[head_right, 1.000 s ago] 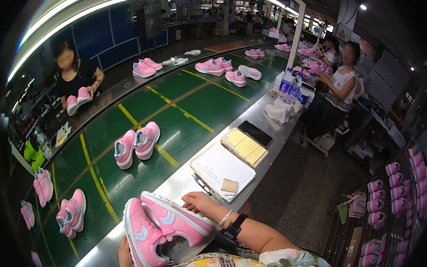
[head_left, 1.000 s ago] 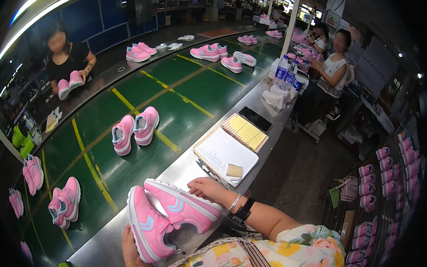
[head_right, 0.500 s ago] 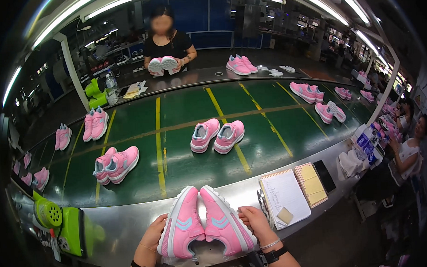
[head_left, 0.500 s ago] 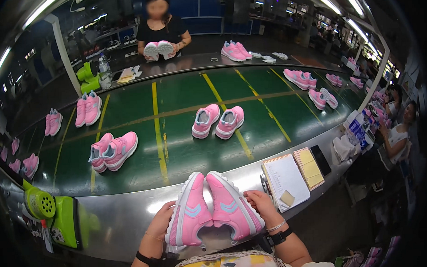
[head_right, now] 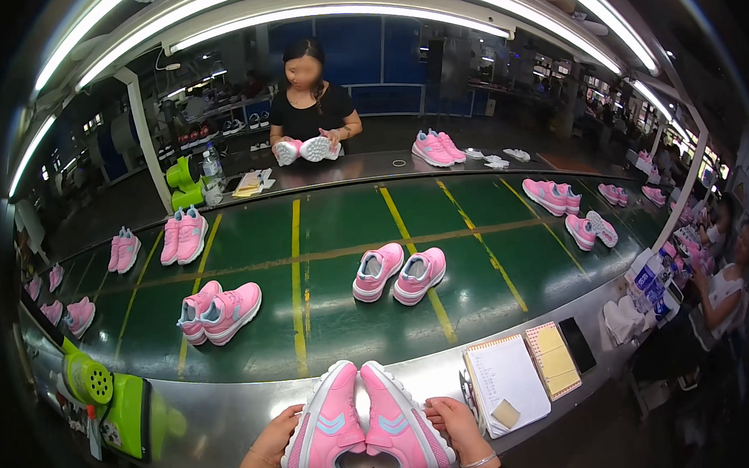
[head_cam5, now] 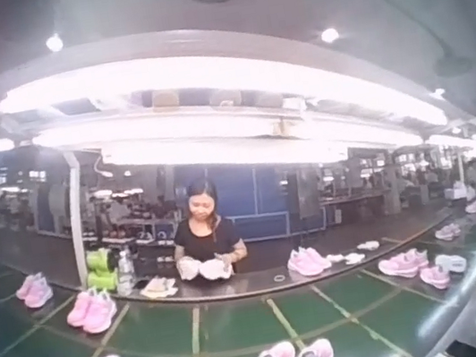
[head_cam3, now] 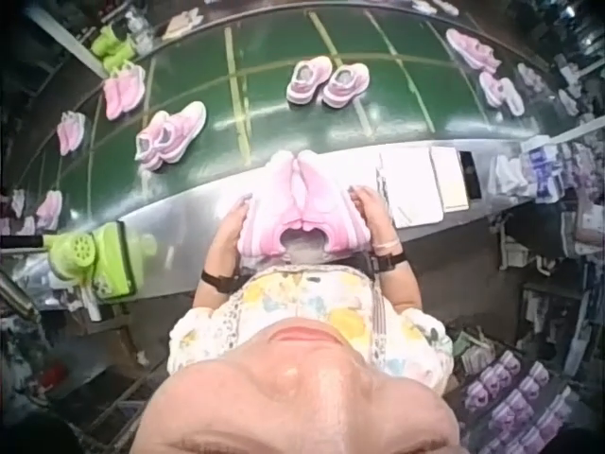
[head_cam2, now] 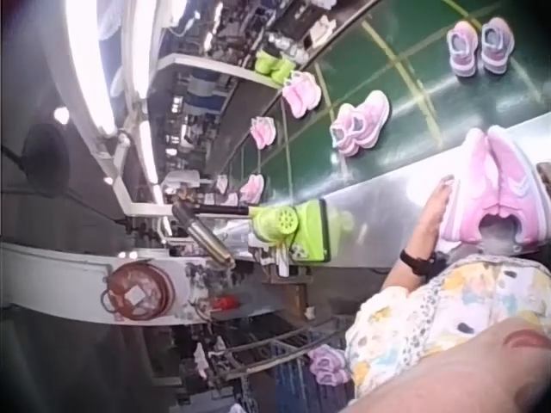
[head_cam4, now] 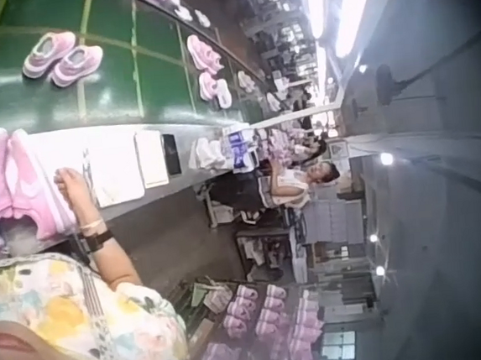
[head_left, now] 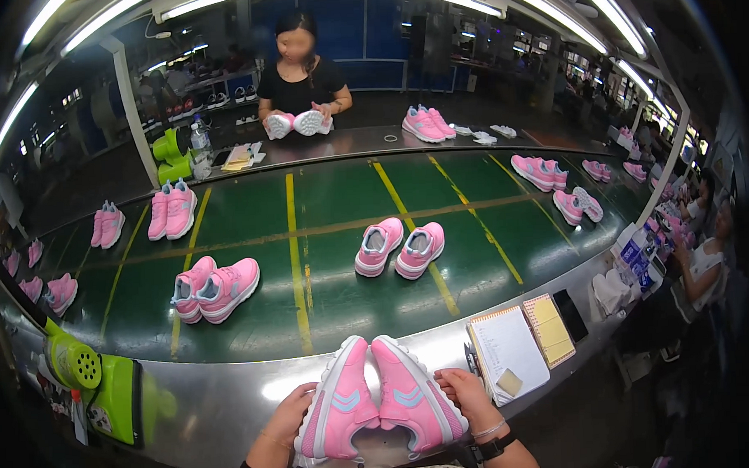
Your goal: Inspect pairs of pink children's sneakers on a manufacturing line for quality control, including checking laces, soles, and trimming excess threads.
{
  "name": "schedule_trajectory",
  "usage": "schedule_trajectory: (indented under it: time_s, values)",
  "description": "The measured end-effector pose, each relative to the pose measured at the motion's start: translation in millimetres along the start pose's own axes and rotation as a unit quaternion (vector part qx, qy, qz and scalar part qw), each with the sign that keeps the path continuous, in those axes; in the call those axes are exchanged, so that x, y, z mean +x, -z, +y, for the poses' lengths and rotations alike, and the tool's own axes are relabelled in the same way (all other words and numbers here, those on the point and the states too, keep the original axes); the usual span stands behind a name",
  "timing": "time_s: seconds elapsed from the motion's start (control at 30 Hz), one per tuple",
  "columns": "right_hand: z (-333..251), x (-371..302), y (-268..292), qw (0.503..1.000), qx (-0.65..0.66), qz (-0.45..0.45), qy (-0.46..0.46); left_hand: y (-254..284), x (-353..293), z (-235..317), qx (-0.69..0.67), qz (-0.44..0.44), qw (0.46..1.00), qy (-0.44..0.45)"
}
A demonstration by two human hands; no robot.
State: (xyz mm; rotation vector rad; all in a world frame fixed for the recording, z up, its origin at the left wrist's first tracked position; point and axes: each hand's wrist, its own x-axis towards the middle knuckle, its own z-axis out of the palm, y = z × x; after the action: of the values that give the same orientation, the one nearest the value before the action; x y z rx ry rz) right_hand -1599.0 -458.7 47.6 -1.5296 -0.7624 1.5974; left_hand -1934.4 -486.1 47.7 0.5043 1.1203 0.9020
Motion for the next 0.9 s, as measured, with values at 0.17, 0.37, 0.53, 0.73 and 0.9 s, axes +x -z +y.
schedule_trajectory:
  time_s: [0.17,0.37,0.53,0.73,0.9]
  values:
    - [1.1,9.8,-20.8,0.999,0.015,-0.048,-0.01,16.4,-4.2,2.1,-0.004,0.006,0.999,-0.043]
    - [1.8,2.2,-26.2,0.999,0.007,-0.029,0.018,27.7,4.3,-0.8,-0.029,-0.006,0.998,-0.053]
    - [0.1,-2.6,-30.8,1.0,0.002,-0.016,0.022,27.1,-0.2,2.7,-0.029,-0.016,0.997,-0.072]
    - [1.9,-1.1,-42.1,0.999,-0.01,-0.043,0.018,27.8,-11.1,13.0,-0.03,0.011,0.997,-0.069]
    - [-1.1,-4.5,-48.5,0.999,-0.003,-0.032,0.024,49.5,1.9,2.9,-0.043,-0.009,0.996,-0.084]
